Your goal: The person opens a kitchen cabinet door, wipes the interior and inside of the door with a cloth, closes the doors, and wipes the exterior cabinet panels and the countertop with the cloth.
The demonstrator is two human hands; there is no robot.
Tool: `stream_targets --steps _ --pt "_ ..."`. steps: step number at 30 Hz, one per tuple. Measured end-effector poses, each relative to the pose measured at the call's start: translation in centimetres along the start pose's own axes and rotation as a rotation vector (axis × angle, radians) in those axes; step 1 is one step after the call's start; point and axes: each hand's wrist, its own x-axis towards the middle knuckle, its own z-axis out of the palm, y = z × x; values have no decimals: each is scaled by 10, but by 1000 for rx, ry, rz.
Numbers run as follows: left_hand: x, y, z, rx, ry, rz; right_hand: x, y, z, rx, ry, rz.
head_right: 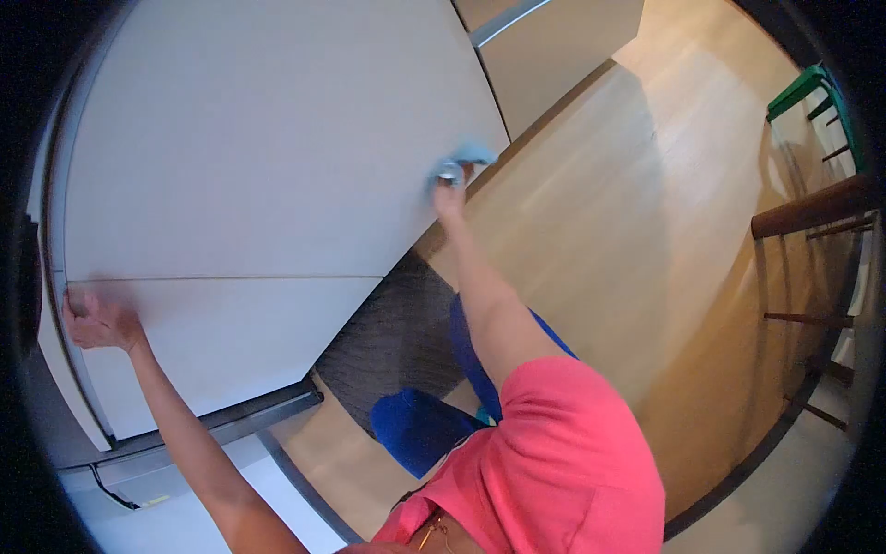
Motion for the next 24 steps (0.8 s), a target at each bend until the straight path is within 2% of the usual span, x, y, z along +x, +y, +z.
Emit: stream_targets --steps 1,4,6,9,11,13,14,17,19,20,22,24 --pt "0 1 1 -9 2 4 12 24 -10 192 -144 442" --pt "0 -7 1 41 3 67 28 -41 -39 125 -60 504" --pt "-5 -20 5 100 -6 148 39 -61 -29 62 33 118" --pt "-1 -14 0 5 76 130 63 -27 -15 -165 342 -446" --pt "-2 -27 1 66 7 151 80 22 -24 -145 76 -11" --pt "-3 -34 3 60 -23 150 92 63 -45 -59 -54 369" --pt "-2 -30 3 18 -19 132 91 76 -51 13 -43 529" --pt "15 16 -6 -92 -29 97 81 42 -73 68 -164 496" --pt "11 8 -8 -21 -53 121 71 22 -53 124 86 351" --pt "-1 -27 -2 85 -67 157 65 12 -35 152 209 270" --pt "-10 -50 3 148 -61 157 70 21 -5 -87 6 -206" --pt "-10 -48 5 90 -41 101 8 -78 15 80 -56 -325"
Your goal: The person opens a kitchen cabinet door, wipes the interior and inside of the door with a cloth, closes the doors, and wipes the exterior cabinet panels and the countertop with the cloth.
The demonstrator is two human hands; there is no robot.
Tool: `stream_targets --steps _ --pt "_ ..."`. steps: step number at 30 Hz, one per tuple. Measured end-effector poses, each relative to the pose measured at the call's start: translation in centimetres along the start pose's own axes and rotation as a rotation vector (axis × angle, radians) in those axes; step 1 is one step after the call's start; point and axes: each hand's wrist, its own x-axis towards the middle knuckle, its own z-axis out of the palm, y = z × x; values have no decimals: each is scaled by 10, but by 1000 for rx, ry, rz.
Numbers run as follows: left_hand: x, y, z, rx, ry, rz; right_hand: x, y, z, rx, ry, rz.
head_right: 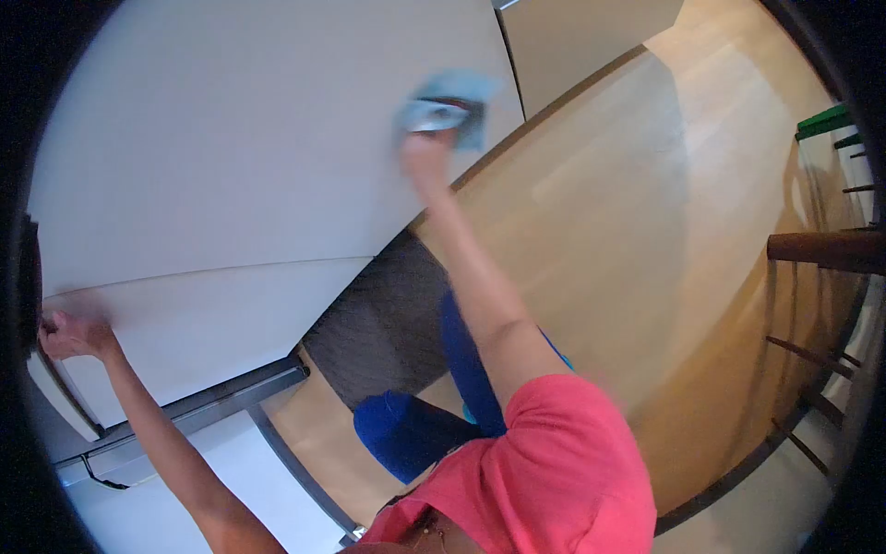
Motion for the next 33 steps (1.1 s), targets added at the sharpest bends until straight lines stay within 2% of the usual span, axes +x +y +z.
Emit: stream_targets --steps 1,2,3,5,8,10,11,16,18,19,21,23,25,26,28,29,30,31,32,33 --pt "1 3 -1 -14 2 -20 -13 -62 15 87 -27 -57" --pt "4 7 0 2 -9 -27 -30 -109 37 -20 59 -171" --pt "2 5 2 0 -4 -24 -48 -143 40 -257 -121 -386" --pt "-7 -10 10 -18 20 -6 -63 -151 42 -447 -275 -545" --pt "-22 -65 24 -51 77 66 -100 -64 56 -338 -122 -403" --pt "-22 -65 20 -33 62 128 -114 28 37 -263 -56 -48" --pt "-10 -43 10 -3 33 162 -120 73 28 -221 -12 123" --pt "1 -21 3 142 38 247 -106 101 22 251 308 935" --pt "5 -19 5 182 75 251 -113 89 62 216 259 747" --pt "6 -19 6 195 94 245 -126 82 92 -6 295 364" --pt "6 -20 9 177 120 220 -170 10 158 414 177 464" --pt "7 -16 10 148 126 230 -176 -102 132 147 -64 92" --pt "14 9 4 25 101 109 -169 -145 104 -283 -253 -261" --pt "14 26 -1 -84 71 -22 -177 -134 104 -233 -261 -199" --pt "16 28 -4 -170 10 -97 -211 -81 110 -217 -219 -4" --pt "15 18 -3 -147 -20 -43 -224 -46 109 -253 -170 130" --pt "14 14 -3 -130 -17 -36 -222 -25 98 -27 -200 594" --pt "14 9 -3 -112 -14 -30 -229 14 95 -66 -196 712" --pt "14 17 -3 -102 23 -70 -226 45 87 23 -157 847" --pt "13 20 -2 -92 59 -112 -214 64 73 283 -62 974"
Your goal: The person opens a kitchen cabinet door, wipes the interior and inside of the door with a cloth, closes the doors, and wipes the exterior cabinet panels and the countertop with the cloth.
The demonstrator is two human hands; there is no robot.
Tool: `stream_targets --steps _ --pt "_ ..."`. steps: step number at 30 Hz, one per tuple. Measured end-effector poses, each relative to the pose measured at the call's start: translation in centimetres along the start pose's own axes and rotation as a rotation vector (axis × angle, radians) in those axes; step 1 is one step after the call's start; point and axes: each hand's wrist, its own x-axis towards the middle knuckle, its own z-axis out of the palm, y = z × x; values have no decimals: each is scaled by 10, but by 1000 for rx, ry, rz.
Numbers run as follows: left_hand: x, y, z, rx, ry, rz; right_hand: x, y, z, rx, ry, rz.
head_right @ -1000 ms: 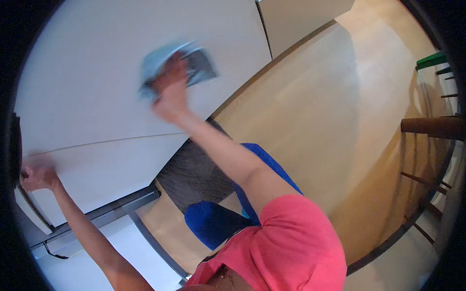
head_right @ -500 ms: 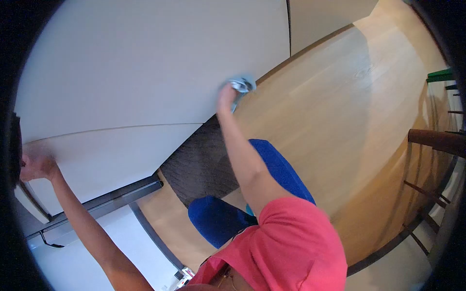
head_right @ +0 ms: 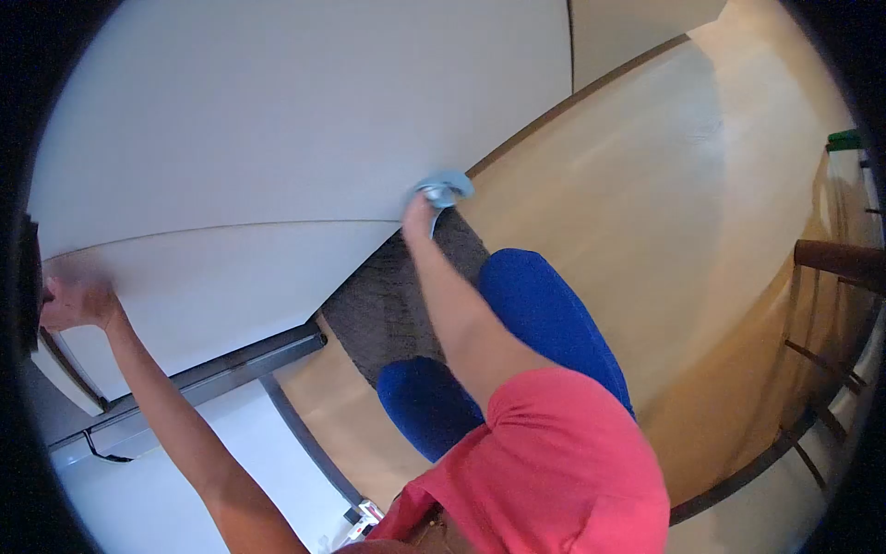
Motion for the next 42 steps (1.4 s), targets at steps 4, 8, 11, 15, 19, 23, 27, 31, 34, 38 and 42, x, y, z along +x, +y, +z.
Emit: stream_targets --steps 4,8,11,15,19,23,27,31,34,38,42 --pt "1 -16 2 156 24 325 28 -42 -19 433 104 185" --pt "6 -2 1 117 57 346 35 -32 18 -171 352 -498" --pt "3 -7 5 112 76 271 2 -74 15 -459 608 -963" --pt "0 -19 11 116 119 205 65 -84 -73 -355 255 -140" --pt "-26 -76 24 427 -1 289 77 -114 -145 -431 315 -207" --pt "-32 -67 28 341 -4 237 47 -180 -221 -538 544 -595" --pt "-22 -24 17 211 -48 96 52 -229 -367 -884 753 -625" --pt "-9 28 6 194 -137 -149 74 -234 -412 -1347 829 21" --pt "2 57 3 244 -195 -301 81 -228 -367 -1572 765 21" --pt "19 84 0 325 -247 -423 115 -177 -305 -1515 146 -404" --pt "35 99 4 399 -308 -521 57 -146 -193 -1284 -735 -149"
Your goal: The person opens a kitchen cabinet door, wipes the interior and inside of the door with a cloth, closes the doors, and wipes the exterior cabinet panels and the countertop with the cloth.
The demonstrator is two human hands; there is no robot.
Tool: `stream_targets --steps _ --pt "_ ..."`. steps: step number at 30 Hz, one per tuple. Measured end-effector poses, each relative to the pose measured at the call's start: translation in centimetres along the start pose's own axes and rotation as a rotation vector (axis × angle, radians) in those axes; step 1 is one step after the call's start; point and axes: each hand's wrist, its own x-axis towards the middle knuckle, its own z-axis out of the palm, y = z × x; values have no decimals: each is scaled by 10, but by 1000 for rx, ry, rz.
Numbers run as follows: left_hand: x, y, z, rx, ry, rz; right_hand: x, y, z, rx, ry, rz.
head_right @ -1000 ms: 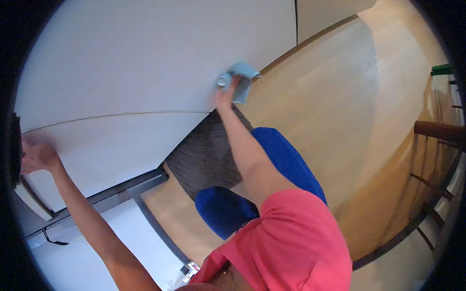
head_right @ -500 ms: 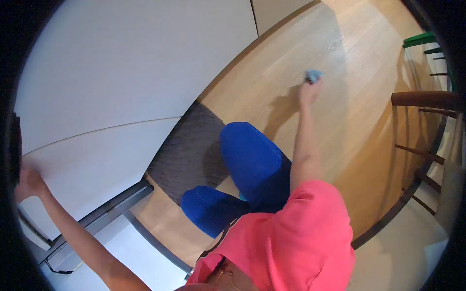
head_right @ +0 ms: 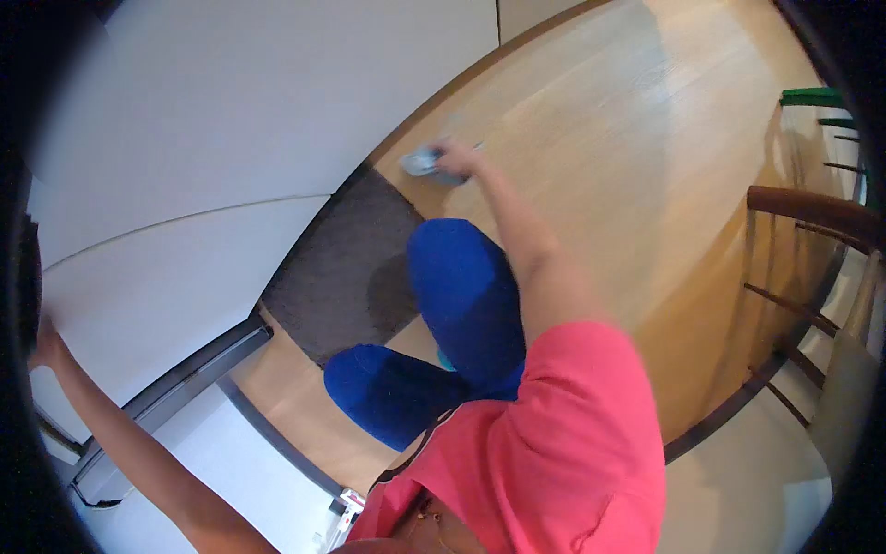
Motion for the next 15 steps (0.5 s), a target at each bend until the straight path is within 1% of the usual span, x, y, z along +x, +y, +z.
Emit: stream_targets --steps 1,2,3,4,5,6,8,10,12,13,14,15 --pt "3 -2 0 -15 -22 -13 -6 -33 13 272 -61 81" --pt "6 -3 -1 -30 -43 -27 -12 -58 23 402 22 5" --pt "9 -41 22 -290 45 193 -16 -81 24 524 107 -88" --pt "15 -72 41 -542 152 418 -19 -100 23 741 266 -61" --pt "24 -93 53 -454 179 533 -21 -114 15 962 424 -42" --pt "34 -111 66 -363 199 643 -27 -130 -8 1185 421 -63" --pt "37 -114 71 -312 205 695 -53 -156 -62 1635 364 -94" --pt "31 -90 56 -366 209 610 -75 -188 -135 1148 739 -326" --pt "19 -77 49 -362 253 564 -128 -291 -185 764 1096 -648" --pt "16 -73 47 -345 291 553 -139 -327 -204 694 1155 -815" --pt "12 -71 38 -325 244 503 -148 -357 -219 621 1209 -993" --pt "12 -71 34 -372 237 487 -151 -385 -228 517 1195 -984"
